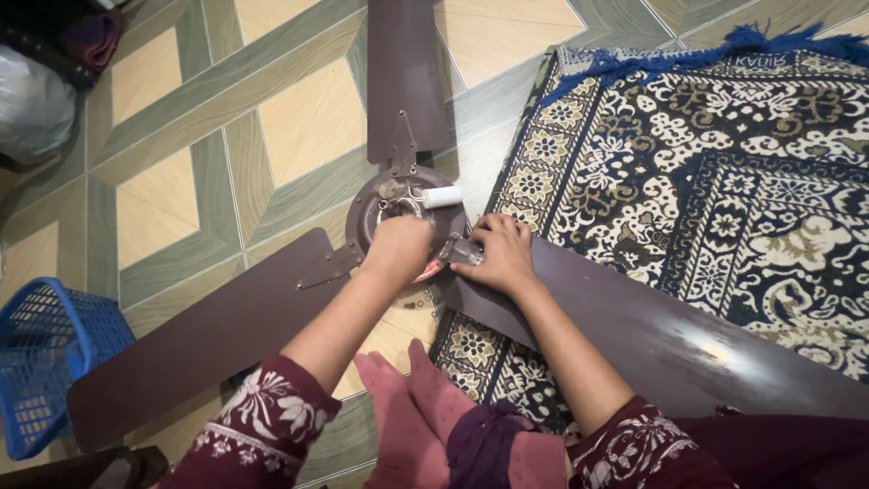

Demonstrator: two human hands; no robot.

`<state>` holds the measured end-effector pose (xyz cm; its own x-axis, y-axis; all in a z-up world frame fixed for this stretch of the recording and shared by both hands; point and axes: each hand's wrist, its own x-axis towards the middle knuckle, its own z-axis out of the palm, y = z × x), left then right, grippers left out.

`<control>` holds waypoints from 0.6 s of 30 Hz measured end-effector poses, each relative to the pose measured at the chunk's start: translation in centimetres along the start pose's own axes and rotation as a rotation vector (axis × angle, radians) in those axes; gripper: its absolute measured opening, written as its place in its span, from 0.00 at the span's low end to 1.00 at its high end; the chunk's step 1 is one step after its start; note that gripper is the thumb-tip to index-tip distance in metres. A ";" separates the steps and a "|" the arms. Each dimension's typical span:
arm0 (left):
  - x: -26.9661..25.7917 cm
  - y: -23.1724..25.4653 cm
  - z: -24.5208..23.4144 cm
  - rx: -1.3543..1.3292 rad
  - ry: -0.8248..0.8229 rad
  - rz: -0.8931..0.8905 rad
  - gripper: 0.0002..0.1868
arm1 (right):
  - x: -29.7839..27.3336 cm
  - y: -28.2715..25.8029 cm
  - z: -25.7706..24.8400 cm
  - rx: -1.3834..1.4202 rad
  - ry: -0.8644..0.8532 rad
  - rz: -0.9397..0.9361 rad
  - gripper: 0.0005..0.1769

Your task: The person assembles a ceiling fan by attaching blades to the motor housing. They use a screwdriver to tighten screws securing each blade, then adjust the blade angles and check alignment.

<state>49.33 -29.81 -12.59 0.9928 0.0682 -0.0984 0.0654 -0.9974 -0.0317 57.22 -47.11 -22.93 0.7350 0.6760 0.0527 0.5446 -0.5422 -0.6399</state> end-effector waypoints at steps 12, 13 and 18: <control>9.5 -2.6 6.2 -0.521 -0.869 -0.612 0.10 | 0.0 -0.5 -0.5 -0.044 -0.015 -0.003 0.33; 10.0 -2.4 6.7 -0.421 -0.829 -0.494 0.10 | -0.1 -0.7 -0.5 -0.050 -0.018 0.000 0.32; 9.4 -0.9 7.6 -0.165 -0.582 -0.199 0.12 | 0.0 -1.1 -0.7 -0.025 0.031 -0.017 0.33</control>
<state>57.79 -28.09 -21.08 0.7464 0.2086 -0.6320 0.3035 -0.9518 0.0442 56.89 -46.88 -21.71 0.7374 0.6698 0.0873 0.5668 -0.5432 -0.6194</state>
